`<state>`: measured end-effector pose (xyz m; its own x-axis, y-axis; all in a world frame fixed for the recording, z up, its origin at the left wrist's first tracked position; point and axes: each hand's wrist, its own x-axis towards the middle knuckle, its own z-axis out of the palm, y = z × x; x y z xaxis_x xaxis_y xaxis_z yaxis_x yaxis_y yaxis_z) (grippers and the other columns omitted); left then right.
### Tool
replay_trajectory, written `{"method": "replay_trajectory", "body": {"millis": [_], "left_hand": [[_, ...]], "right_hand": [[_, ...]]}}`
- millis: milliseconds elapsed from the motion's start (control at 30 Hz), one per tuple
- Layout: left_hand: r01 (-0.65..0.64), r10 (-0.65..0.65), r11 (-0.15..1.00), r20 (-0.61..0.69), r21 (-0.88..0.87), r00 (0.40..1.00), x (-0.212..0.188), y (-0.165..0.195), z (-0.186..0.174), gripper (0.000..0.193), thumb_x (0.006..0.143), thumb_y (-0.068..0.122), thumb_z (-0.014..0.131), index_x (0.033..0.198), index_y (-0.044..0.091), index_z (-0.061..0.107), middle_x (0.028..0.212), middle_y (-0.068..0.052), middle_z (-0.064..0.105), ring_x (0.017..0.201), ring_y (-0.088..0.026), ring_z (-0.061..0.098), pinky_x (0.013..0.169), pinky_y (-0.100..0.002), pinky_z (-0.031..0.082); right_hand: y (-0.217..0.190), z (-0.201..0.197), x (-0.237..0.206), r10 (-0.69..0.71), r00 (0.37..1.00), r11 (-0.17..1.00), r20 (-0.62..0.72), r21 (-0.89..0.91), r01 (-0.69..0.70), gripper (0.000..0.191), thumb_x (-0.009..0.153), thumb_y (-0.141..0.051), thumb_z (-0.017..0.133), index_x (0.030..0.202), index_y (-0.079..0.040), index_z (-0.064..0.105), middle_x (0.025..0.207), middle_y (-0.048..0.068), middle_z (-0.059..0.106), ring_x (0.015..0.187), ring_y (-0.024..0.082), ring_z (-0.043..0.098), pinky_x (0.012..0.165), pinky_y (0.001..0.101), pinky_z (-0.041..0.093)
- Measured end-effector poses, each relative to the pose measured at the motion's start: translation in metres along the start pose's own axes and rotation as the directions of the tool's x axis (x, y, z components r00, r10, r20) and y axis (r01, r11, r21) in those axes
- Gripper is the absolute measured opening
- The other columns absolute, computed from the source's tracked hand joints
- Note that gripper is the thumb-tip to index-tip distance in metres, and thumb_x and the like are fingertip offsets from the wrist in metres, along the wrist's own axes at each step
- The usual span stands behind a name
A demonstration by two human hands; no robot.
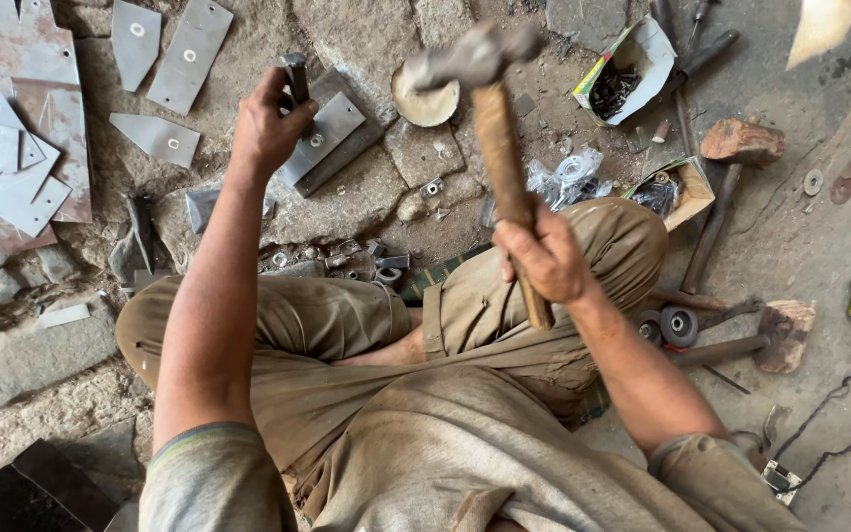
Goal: The person sits on the floor and repeatedly uses a hammer to strike a metal punch or chisel against small metal plates placed on a stone block. The person adjusts the position of the metal pieces and the punch between strikes.
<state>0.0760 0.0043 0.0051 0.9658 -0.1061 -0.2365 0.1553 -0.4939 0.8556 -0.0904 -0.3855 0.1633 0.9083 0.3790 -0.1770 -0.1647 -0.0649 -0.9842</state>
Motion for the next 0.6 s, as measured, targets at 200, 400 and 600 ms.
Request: {"method": "replay_trajectory", "body": {"millis": [200,400,600], "left_hand": [[-0.167,0.184,0.975,-0.108,0.148,0.977,-0.007,-0.002,0.015,0.026,0.102,0.015,0.074,0.115,0.004,0.055,0.105,-0.022,0.076,0.082,-0.031,0.078,0.070,-0.045,0.067],[-0.174,0.205,0.976,-0.289,0.131,0.935,-0.028,0.010,0.034,0.023,0.103,0.009,0.070,0.117,0.004,0.052,0.100,-0.021,0.075,0.072,-0.035,0.073,0.060,-0.044,0.066],[-0.263,0.249,0.964,-0.443,0.029,0.861,-0.046,0.023,0.043,0.020,0.105,0.009,0.067,0.119,0.010,0.052,0.105,-0.020,0.078,0.088,-0.032,0.079,0.072,-0.043,0.069]], "right_hand": [[-0.127,-0.021,0.022,-0.516,0.852,0.797,-0.088,0.314,0.515,0.027,0.105,-0.022,0.061,0.127,-0.007,0.061,0.098,0.012,0.072,0.068,0.016,0.071,0.052,0.0278,0.064],[-0.144,0.044,0.079,-0.524,0.805,0.851,-0.277,-0.193,0.488,0.032,0.106,-0.036,0.055,0.118,-0.007,0.056,0.083,0.007,0.066,0.064,0.018,0.065,0.055,0.0343,0.057],[-0.048,0.025,0.096,0.359,0.928,0.781,0.101,-0.576,-0.240,0.030,0.105,-0.037,0.054,0.105,-0.007,0.052,0.072,0.001,0.059,0.051,0.014,0.063,0.045,0.0341,0.056]]}}
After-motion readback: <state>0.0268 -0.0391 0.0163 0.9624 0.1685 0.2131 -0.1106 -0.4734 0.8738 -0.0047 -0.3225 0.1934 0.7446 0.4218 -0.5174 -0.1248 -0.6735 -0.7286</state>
